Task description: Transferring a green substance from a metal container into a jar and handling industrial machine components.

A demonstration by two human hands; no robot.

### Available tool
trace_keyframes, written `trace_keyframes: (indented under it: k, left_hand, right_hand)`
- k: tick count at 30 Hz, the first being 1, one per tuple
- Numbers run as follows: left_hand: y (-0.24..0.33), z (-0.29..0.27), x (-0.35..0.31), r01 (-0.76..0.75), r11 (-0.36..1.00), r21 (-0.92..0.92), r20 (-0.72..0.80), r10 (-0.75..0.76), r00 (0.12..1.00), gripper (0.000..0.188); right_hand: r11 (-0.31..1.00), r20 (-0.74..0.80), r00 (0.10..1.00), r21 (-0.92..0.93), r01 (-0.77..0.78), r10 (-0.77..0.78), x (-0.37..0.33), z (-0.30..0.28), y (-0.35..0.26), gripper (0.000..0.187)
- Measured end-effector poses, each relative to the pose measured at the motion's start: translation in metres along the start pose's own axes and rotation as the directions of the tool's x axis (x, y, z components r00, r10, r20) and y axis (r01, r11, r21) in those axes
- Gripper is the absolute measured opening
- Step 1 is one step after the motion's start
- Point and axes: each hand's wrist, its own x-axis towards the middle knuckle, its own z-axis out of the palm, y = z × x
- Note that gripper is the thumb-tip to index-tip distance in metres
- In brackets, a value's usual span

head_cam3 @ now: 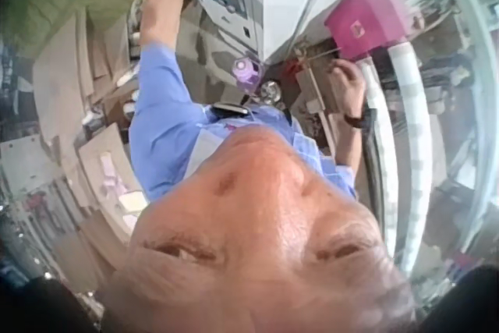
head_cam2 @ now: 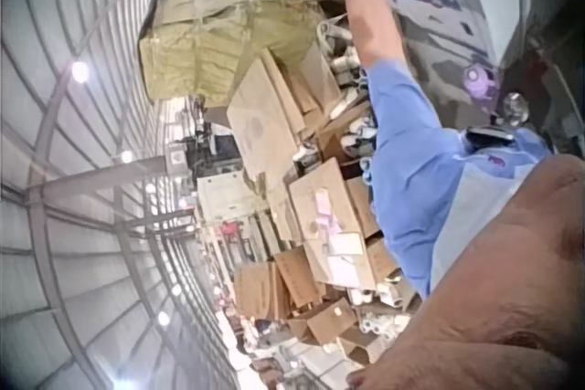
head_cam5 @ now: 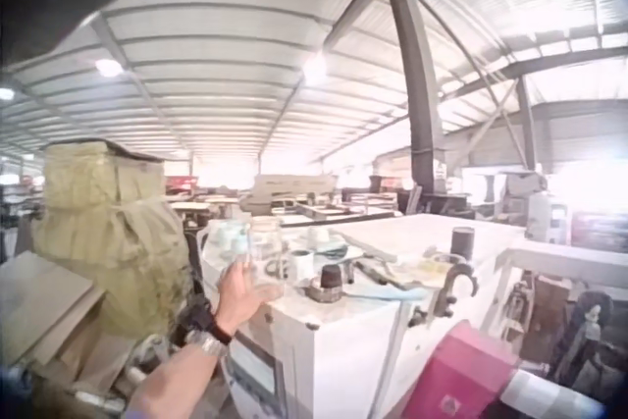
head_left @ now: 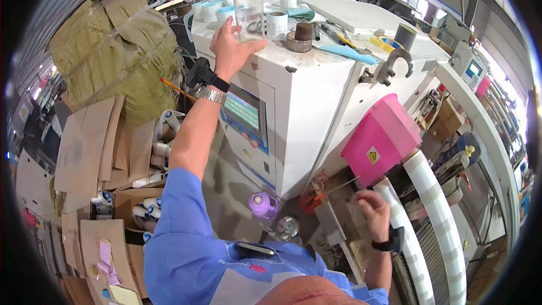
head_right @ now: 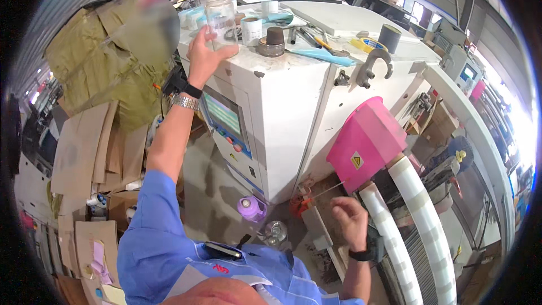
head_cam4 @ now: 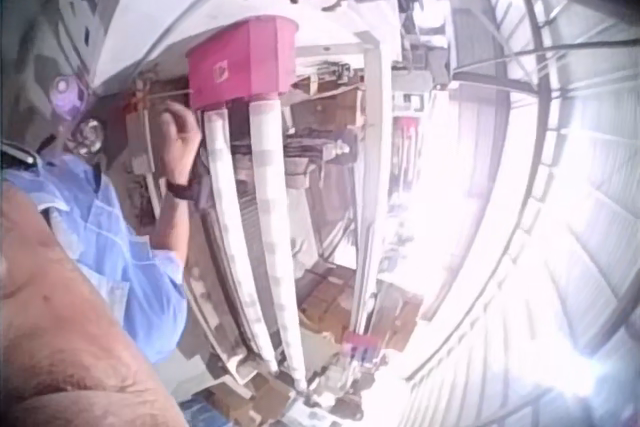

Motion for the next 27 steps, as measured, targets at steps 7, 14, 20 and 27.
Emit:
trace_keyframes:
  k: [7, 14, 20, 27]
  left_hand:
    - [-0.049, -0.072, -0.077, 0.377, 0.666, -0.644, -0.148, -0.592, 0.792, 0.030]
    - [-0.185, -0.131, -0.427, 0.109, 0.838, 0.534, 0.477, -0.406, 0.779, 0.077]
    - [-0.180, -0.262, -0.692, 0.135, 0.492, 0.860, 0.508, -0.801, -0.317, 0.071]
    - [-0.073, -0.318, -0.746, 0.639, 0.050, 0.768, 0.009, -0.998, 0.067, 0.052]
  right_hand:
    - [0.912, -0.166, 0.900, -0.158, 0.378, -0.402, 0.074, -0.044, -0.102, 0.019]
    - [0.792, -0.355, 0.722, -0.417, 0.446, -0.594, 0.192, -0.096, -0.153, 0.030]
    - [0.671, -0.368, 0.652, -0.678, 0.301, -0.663, 0.354, -0.139, -0.156, 0.076]
    - [0.763, -0.436, 0.718, -0.613, 0.205, -0.543, 0.465, -0.144, -0.165, 0.108]
